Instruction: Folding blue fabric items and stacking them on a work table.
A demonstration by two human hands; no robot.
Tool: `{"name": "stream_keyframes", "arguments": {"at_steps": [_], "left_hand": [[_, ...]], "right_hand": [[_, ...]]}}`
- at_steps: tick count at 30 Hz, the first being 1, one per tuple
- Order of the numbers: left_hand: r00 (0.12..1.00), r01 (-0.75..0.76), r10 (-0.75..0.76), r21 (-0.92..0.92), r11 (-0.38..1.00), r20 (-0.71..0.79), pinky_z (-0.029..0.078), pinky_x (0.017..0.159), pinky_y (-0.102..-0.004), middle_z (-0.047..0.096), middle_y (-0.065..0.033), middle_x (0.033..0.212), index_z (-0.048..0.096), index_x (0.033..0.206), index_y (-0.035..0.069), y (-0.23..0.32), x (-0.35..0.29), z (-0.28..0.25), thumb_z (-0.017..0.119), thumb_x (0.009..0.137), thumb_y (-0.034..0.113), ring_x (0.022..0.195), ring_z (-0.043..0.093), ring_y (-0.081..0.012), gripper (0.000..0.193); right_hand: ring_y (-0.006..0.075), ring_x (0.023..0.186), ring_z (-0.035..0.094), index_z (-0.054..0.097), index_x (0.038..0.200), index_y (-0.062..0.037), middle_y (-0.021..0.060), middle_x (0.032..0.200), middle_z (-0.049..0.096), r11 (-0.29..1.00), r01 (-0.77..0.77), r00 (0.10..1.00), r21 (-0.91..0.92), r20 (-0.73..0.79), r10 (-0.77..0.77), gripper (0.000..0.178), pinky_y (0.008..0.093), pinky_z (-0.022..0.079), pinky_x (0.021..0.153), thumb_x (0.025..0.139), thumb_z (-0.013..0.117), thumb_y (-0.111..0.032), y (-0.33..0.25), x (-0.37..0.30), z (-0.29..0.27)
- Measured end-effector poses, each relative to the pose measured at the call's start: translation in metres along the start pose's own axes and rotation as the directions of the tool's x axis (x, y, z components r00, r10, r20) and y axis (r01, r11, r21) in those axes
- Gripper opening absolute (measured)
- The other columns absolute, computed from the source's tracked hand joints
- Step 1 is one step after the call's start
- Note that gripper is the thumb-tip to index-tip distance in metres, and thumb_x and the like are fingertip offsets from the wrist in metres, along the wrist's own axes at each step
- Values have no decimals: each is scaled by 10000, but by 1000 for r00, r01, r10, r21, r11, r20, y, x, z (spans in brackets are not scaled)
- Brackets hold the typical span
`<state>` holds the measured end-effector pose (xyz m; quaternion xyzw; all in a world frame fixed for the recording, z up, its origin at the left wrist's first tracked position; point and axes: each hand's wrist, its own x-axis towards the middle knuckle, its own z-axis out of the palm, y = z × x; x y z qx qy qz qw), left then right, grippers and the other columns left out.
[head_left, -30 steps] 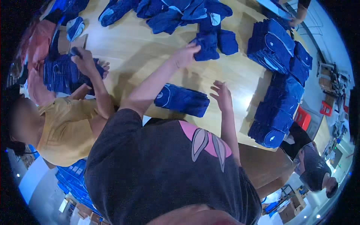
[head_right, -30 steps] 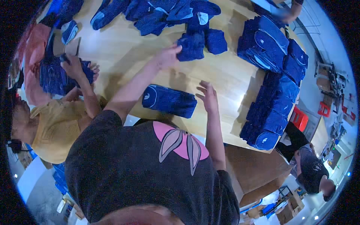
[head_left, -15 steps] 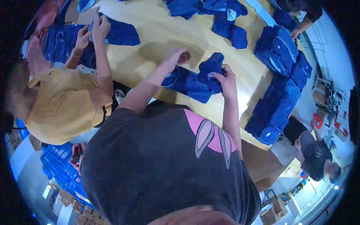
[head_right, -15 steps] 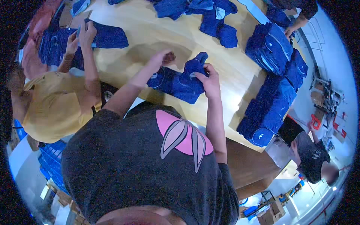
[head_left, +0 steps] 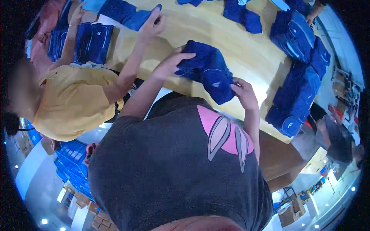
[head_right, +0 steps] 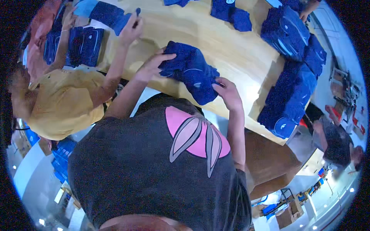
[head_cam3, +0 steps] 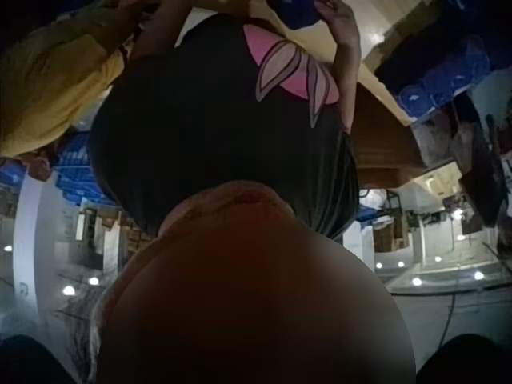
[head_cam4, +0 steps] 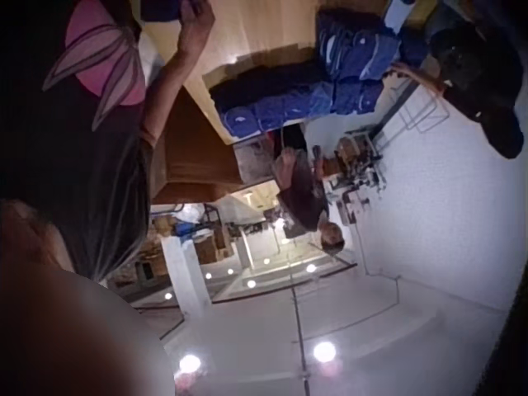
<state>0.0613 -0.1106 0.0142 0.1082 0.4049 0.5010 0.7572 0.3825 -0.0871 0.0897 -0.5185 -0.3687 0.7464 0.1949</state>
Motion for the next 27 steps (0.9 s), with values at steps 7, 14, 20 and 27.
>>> {"name": "stream_keyframes", "arguments": {"at_steps": [7,14,20,27], "left_hand": [[988,-31,81,348,937,-129,537,779,-281,667,-153,1058,585,1216,-21,22,-52,-38,695,827,40,860,641,-171,408],[992,-89,130,703,705,-4,510,874,-310,631,-167,1121,518,1290,-47,-25,-26,-87,697,834,67,985,612,-217,503],[940,29,129,453,891,-314,492,909,-361,596,-157,1152,506,1317,20,-43,-24,-42,721,835,162,1019,603,-241,546],[823,-85,566,973,213,-52,467,956,-367,460,-221,1359,549,1295,7,-63,-36,-39,648,761,76,1150,537,-348,547]], "right_hand": [[211,895,573,621,1074,53,146,1104,611,971,199,967,-135,190,-172,311,291,463,807,835,642,-145,53,23,-8],[268,1046,558,575,1134,34,190,1268,537,956,48,981,288,164,-99,379,357,454,876,812,656,-147,80,66,-46],[309,1090,550,527,1208,22,238,1275,520,980,-148,914,134,-361,187,427,390,457,916,799,598,-80,87,67,-23],[378,1082,518,490,1254,8,273,1320,426,580,179,792,-795,-234,-564,516,425,447,947,753,605,-28,127,57,-2]]}}
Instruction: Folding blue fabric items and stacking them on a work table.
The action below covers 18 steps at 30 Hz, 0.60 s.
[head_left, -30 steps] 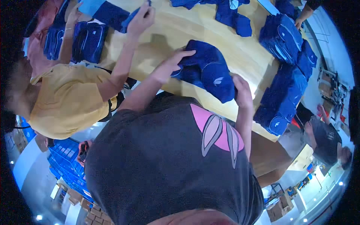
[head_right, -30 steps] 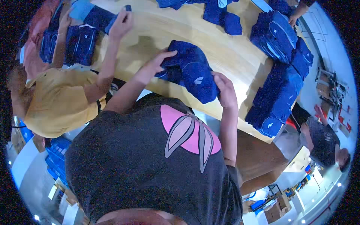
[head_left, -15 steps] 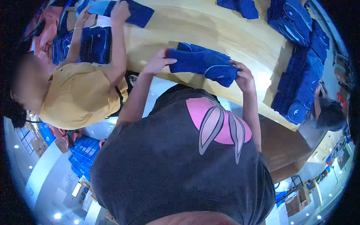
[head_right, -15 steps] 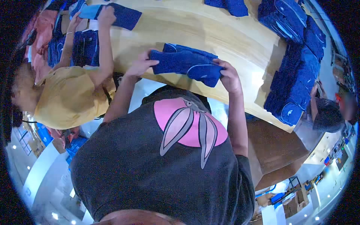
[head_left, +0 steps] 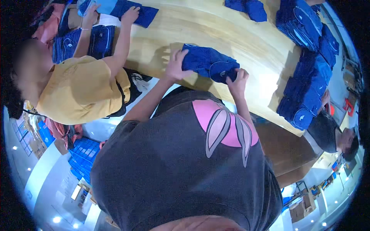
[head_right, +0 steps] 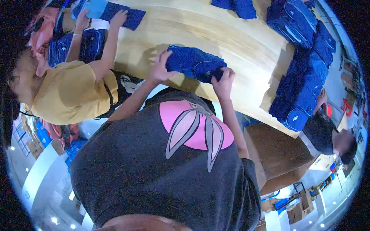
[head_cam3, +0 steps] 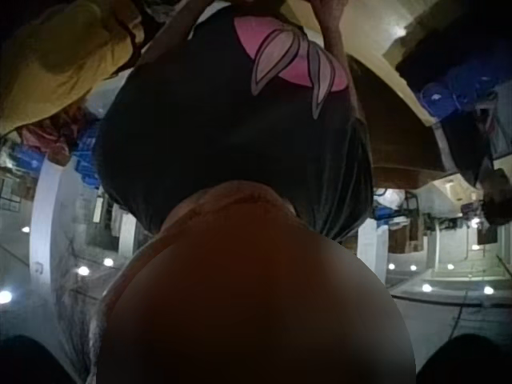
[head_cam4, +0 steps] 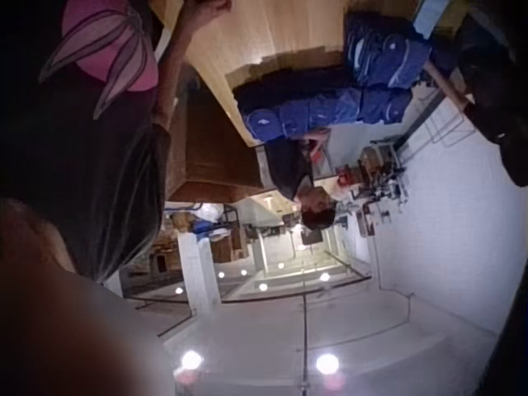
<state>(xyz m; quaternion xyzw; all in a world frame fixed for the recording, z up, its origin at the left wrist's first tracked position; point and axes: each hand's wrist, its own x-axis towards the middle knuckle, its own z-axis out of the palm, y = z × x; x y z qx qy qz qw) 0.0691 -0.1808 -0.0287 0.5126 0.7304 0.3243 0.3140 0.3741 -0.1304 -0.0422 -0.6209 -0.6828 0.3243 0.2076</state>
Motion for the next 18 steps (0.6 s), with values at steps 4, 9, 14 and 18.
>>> {"name": "stream_keyframes", "arguments": {"at_steps": [4,9,14,18], "left_hand": [[948,-317,307,150,936,87,460,960,-371,446,-224,1363,595,1256,46,-16,-9,6,631,730,67,1174,513,-360,528],[942,-335,334,52,941,33,463,927,-372,490,-200,1271,655,1160,73,-36,-8,15,625,732,65,1119,520,-342,429],[950,-292,294,-32,956,107,461,881,-363,515,-158,1166,683,1075,61,-28,5,-6,635,771,79,1037,529,-312,309],[987,-155,157,-56,986,31,473,825,-359,528,-133,1068,671,1040,62,26,13,-36,605,746,40,924,541,-289,302]], "right_hand": [[437,1195,442,366,1409,-31,284,1348,379,908,282,958,-311,142,-249,765,463,409,1019,709,675,-48,11,-21,11],[410,1144,481,471,1384,-94,247,1315,430,928,233,972,-290,99,-213,697,450,425,989,715,648,-10,6,-24,5],[332,1001,524,638,1242,-120,172,1151,516,954,276,960,-113,-4,-278,516,394,449,913,748,578,13,-4,3,-6],[295,946,516,635,1251,-116,150,1046,505,964,186,977,188,-143,-161,521,354,442,893,762,501,7,-43,14,-45]]}}
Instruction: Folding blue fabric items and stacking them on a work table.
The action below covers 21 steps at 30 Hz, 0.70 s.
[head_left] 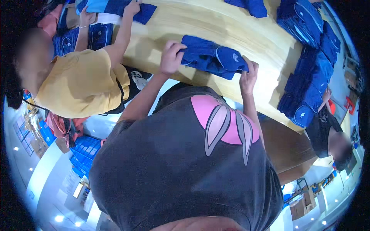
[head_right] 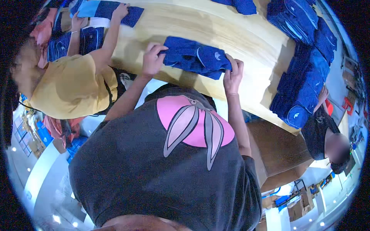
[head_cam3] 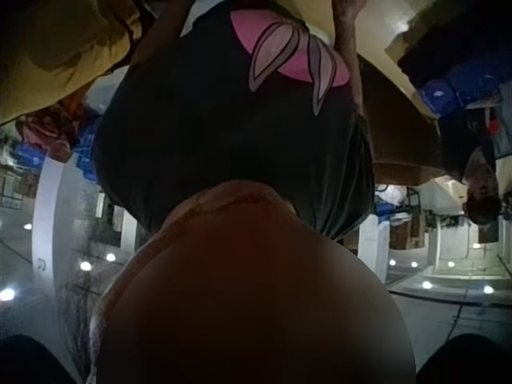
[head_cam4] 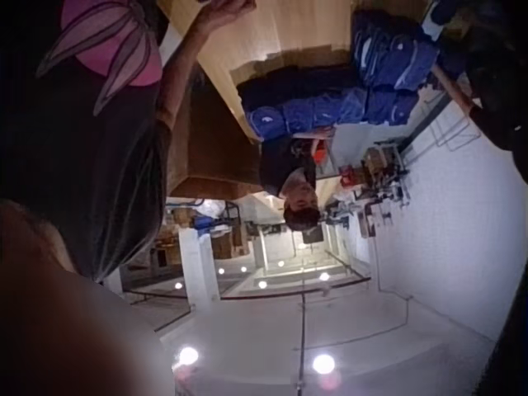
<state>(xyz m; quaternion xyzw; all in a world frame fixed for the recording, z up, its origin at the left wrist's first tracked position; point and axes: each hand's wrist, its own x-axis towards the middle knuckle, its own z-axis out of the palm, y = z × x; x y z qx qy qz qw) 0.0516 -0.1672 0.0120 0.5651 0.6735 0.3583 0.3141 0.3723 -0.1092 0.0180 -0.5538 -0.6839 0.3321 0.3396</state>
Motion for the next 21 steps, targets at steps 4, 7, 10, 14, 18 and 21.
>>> {"name": "stream_keyframes", "arguments": {"at_steps": [4,7,10,14,18,21], "left_hand": [[997,-72,73,63,995,-14,476,799,-354,545,-108,1068,684,1021,75,-5,1,-7,618,772,70,885,560,-279,258],[984,-165,147,224,960,96,476,782,-355,559,-101,1042,688,990,81,-49,-15,12,630,777,94,864,564,-282,221],[958,-262,196,368,892,208,476,764,-356,573,-93,1016,691,959,86,-73,-20,23,642,782,118,843,568,-285,186],[923,-381,333,332,863,194,475,746,-364,600,-87,941,677,949,90,-9,2,1,619,802,138,834,576,-302,165],[895,-345,268,171,923,358,477,741,-381,617,-89,905,652,991,77,1,20,26,568,863,149,847,590,-306,170],[857,-288,255,6,958,449,500,750,-346,649,-78,943,645,1074,58,10,27,63,544,892,84,837,624,-268,211]], "right_hand": [[309,965,526,641,1245,-116,166,1074,516,998,30,999,-60,45,-27,529,363,452,886,757,486,18,5,-23,-7],[314,964,537,629,1263,-125,169,1074,527,982,14,984,-189,179,20,515,367,457,876,782,515,23,58,-54,18],[332,966,550,608,1275,-114,178,1067,547,968,-3,935,-250,342,91,501,383,466,855,794,568,23,95,-65,29],[355,944,561,591,1188,-35,183,1029,567,866,-17,990,-500,114,85,419,401,469,840,772,591,17,26,-50,20],[379,864,579,540,1048,10,196,975,567,962,67,985,-264,171,-21,309,438,493,782,779,648,-100,-10,-40,50],[366,768,601,505,1004,-4,184,942,559,926,9,955,-377,278,104,378,439,515,652,759,705,-211,-12,-37,94]]}}
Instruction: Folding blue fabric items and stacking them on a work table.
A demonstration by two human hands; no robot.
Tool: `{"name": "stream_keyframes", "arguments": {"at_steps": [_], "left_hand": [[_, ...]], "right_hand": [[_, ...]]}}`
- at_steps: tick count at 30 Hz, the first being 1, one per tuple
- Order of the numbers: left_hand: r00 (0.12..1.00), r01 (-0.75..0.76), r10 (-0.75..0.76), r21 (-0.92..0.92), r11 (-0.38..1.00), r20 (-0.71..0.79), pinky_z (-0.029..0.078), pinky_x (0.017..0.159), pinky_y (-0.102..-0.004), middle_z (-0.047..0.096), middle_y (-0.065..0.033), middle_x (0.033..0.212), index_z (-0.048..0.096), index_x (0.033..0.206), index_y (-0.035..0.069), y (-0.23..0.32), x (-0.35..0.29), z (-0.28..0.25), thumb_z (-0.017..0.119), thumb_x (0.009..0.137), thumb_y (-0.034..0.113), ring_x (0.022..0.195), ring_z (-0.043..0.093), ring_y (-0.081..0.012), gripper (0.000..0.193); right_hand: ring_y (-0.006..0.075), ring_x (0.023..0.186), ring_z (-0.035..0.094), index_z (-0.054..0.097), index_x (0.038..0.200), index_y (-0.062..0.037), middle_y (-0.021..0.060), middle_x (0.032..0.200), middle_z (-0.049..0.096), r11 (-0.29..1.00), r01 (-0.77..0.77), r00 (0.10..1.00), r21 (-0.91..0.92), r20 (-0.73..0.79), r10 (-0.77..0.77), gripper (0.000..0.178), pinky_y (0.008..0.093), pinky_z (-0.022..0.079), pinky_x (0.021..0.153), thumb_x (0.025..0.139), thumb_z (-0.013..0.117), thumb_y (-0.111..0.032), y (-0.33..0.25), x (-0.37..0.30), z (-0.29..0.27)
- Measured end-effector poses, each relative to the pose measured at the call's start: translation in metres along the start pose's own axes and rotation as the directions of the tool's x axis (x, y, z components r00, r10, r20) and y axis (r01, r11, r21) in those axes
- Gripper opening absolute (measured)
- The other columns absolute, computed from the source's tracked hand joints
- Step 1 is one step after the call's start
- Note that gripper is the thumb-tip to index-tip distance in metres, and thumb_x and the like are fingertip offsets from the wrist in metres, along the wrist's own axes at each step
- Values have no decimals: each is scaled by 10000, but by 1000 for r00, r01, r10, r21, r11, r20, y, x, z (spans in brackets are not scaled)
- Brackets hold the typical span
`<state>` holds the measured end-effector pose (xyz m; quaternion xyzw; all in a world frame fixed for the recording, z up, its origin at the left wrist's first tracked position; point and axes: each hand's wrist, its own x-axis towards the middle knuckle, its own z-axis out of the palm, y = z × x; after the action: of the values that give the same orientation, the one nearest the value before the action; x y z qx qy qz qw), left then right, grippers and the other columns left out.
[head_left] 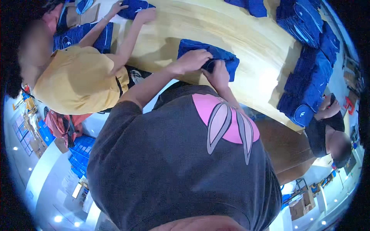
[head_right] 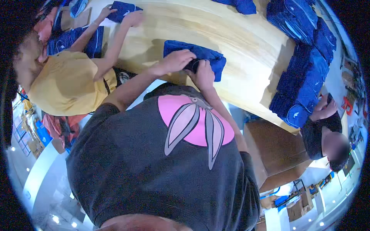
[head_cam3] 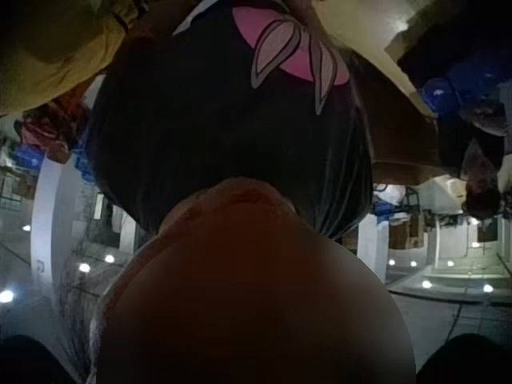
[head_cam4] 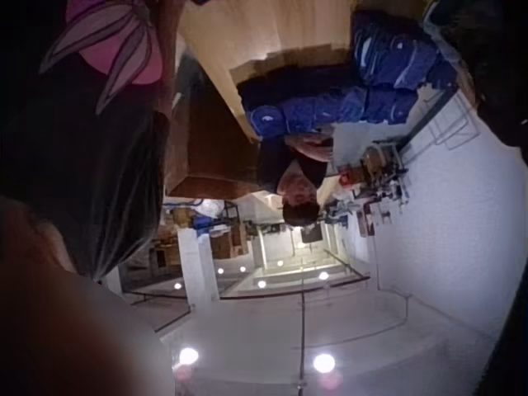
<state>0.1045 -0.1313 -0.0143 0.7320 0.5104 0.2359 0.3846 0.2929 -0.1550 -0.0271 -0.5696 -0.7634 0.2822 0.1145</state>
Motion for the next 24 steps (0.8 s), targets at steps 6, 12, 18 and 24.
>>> {"name": "stream_keyframes", "arguments": {"at_steps": [6,12,18,24], "left_hand": [[983,156,-178,-302,940,-46,514,762,-329,696,-90,1022,633,1130,37,-41,18,46,532,902,76,826,644,-248,253],[983,182,-183,-264,947,22,488,696,-304,669,-76,913,621,1174,64,-37,14,41,556,903,74,740,603,-201,279],[986,160,-147,-209,965,75,467,613,-336,643,-58,822,618,1163,78,-35,8,36,606,882,100,665,578,-223,283],[993,117,-109,-178,977,54,459,597,-317,638,-49,822,615,1181,72,-26,10,31,611,880,98,641,563,-195,302]], "right_hand": [[384,723,599,517,1036,-48,153,931,566,948,-79,997,-309,-18,78,362,449,511,651,786,689,-245,7,14,25],[306,785,623,639,965,-4,148,879,657,898,-70,997,435,-8,81,159,364,495,716,837,617,-96,70,-4,-21],[252,907,631,557,1138,85,182,1061,627,60,-234,788,970,153,597,286,354,520,865,910,589,-85,200,-56,-92],[279,951,624,555,1108,79,191,1072,622,-255,-125,730,959,263,631,241,372,511,885,915,556,-66,211,-53,-65]]}}
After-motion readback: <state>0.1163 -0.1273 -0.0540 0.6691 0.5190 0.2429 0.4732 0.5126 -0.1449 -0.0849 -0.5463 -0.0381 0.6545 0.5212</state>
